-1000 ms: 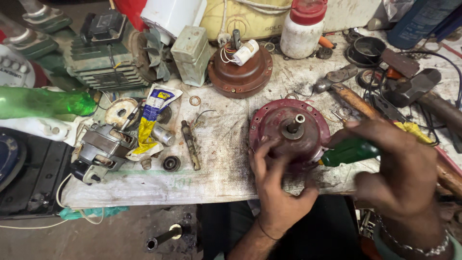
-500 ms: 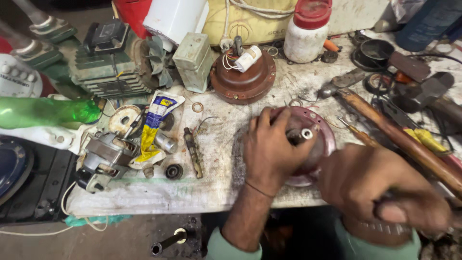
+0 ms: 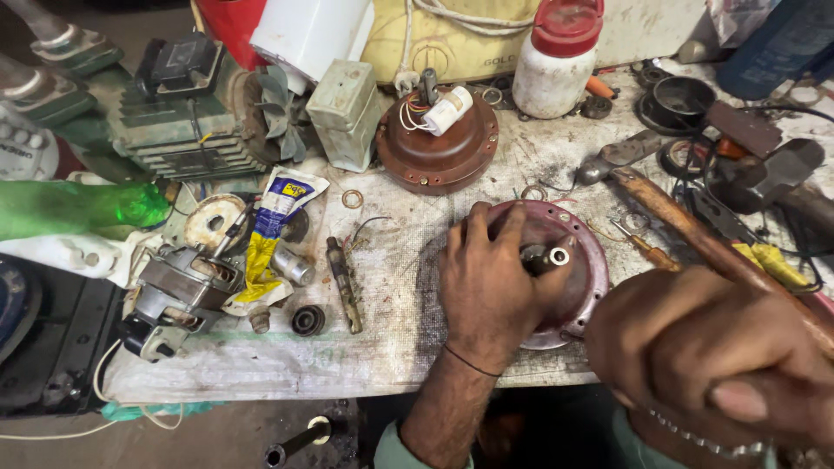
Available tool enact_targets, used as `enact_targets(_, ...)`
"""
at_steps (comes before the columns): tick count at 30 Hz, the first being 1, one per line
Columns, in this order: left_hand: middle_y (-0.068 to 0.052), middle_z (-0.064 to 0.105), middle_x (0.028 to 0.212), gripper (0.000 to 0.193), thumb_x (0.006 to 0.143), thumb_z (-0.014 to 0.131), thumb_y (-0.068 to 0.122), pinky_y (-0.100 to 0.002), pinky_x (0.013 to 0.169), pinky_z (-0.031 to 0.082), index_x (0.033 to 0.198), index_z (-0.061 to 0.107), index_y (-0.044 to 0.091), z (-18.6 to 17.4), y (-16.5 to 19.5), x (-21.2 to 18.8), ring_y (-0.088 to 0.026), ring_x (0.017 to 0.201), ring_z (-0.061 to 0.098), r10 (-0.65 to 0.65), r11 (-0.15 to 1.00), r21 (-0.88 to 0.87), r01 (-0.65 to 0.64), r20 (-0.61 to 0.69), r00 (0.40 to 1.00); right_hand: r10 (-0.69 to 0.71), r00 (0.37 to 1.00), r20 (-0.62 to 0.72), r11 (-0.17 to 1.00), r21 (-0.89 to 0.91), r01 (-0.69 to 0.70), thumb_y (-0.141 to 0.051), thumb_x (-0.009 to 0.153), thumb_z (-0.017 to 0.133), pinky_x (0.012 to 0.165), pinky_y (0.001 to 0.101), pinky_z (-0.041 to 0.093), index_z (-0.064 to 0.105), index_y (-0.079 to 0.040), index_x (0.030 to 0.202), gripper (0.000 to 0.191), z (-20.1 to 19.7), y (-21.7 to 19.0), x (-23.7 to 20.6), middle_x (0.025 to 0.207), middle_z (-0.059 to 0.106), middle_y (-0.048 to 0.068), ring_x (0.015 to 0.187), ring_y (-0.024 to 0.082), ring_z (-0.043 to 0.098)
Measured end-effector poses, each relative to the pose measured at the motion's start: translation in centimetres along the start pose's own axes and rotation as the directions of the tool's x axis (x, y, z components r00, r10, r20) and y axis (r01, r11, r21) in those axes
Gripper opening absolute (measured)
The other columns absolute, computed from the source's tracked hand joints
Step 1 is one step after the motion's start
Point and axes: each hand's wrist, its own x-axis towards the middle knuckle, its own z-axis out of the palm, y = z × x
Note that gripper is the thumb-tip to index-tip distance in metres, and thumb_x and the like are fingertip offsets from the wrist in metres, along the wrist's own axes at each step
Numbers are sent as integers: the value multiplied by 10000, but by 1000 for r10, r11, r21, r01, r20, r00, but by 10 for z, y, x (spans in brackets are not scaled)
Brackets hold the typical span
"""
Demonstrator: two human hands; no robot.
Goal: The person uses a screwdriver to pry and adjust a red circular housing, then places a small white cylindrical component with wires onto the central shaft. They continue to manipulate the wires and component with the screwdriver and fingers.
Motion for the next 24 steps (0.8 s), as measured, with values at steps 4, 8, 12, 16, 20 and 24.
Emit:
enact_targets(4,-344,537,1415,776,803,732,566,-583,934,519,1352,660,23,6,-1,2,-490,1236,564,-10,999,36,10,21,1000,6,985,174,991,131,-30,-354,1047,476,458,455,396,519,-40,577,566,-7,9,-3,509,568,104,392,280,504)
enact_targets(8,-369,510,1404,787,827,736,605,-660,875,487,1344,650,17,10,-7,3,-552,1226,522,-12,997,81,7,59,998,-197,658,-726,979,-177,98,-369,1014,496,452,383,335,473,-63,587,525,53,48,-43,485,501,71,454,219,430)
enact_targets(12,-368,494,1418,808,773,745,593,-653,917,473,1341,650,26,7,-6,0,-554,1243,505,-23,998,68,19,62,998,-252,215,-944,961,-217,173,-335,987,490,441,363,276,437,-30,609,489,88,68,-52,533,404,106,459,212,357)
enact_targets(16,-351,509,1446,802,789,728,592,-622,972,481,1357,655,31,1,-3,-6,-530,1258,519,-21,1000,-5,21,49,999,-249,784,-569,960,-249,124,-361,1015,507,435,401,376,450,-49,553,560,51,35,-38,465,475,113,404,254,468)
enact_targets(20,-361,523,1425,778,805,733,590,-642,971,473,1336,672,24,1,-2,-8,-525,1270,524,15,999,31,-15,-7,1000,-105,991,-78,993,-56,101,-349,1017,503,438,440,387,465,-58,547,554,15,-8,-1,459,499,107,388,257,466)
enact_targets(24,-370,526,1404,761,810,744,577,-648,935,480,1315,674,12,7,-3,-5,-530,1253,522,12,999,42,-11,-3,1000,-55,937,-345,998,-30,48,-346,1046,493,435,412,321,458,-49,583,551,33,-9,32,480,466,106,420,226,393)
